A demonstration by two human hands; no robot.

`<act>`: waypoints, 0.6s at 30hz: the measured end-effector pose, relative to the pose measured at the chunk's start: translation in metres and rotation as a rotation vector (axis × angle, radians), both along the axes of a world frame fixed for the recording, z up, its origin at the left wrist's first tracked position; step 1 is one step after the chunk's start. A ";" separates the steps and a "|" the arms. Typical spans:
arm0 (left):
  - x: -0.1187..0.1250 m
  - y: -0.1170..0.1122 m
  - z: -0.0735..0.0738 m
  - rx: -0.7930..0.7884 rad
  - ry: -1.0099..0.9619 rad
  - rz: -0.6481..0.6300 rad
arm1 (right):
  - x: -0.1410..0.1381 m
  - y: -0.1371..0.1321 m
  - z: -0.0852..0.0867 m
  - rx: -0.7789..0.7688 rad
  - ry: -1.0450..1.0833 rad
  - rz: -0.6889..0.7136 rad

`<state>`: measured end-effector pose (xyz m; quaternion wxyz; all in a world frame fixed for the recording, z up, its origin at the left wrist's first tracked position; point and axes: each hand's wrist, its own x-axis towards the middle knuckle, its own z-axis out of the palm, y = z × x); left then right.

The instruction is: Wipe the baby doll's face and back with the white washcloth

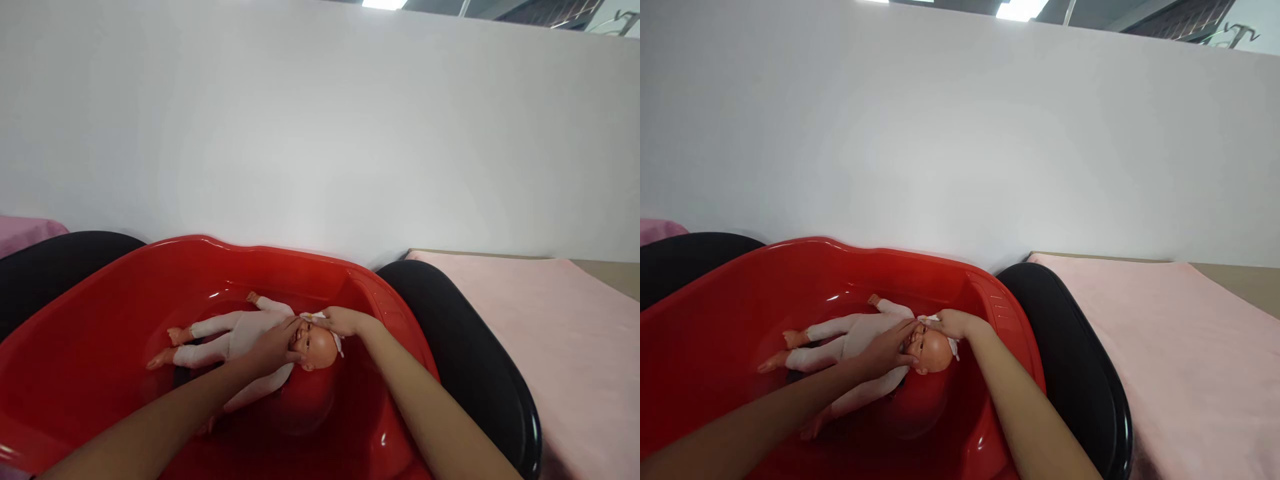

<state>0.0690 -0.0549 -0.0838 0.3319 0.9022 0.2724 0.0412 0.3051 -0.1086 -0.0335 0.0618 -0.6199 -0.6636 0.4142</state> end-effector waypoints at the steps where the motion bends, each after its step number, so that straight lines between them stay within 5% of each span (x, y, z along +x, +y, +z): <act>1: 0.000 0.001 -0.002 -0.018 -0.023 -0.001 | -0.003 0.001 0.000 0.032 0.041 0.033; 8: 0.001 0.003 -0.006 -0.022 -0.042 0.006 | 0.003 0.003 -0.003 -0.128 -0.107 -0.073; 14: 0.000 0.007 -0.006 -0.056 -0.033 -0.005 | -0.001 0.004 -0.001 -0.029 0.111 0.042; 18: 0.001 0.007 -0.005 -0.070 -0.037 0.008 | 0.005 0.007 -0.004 -0.088 -0.105 -0.045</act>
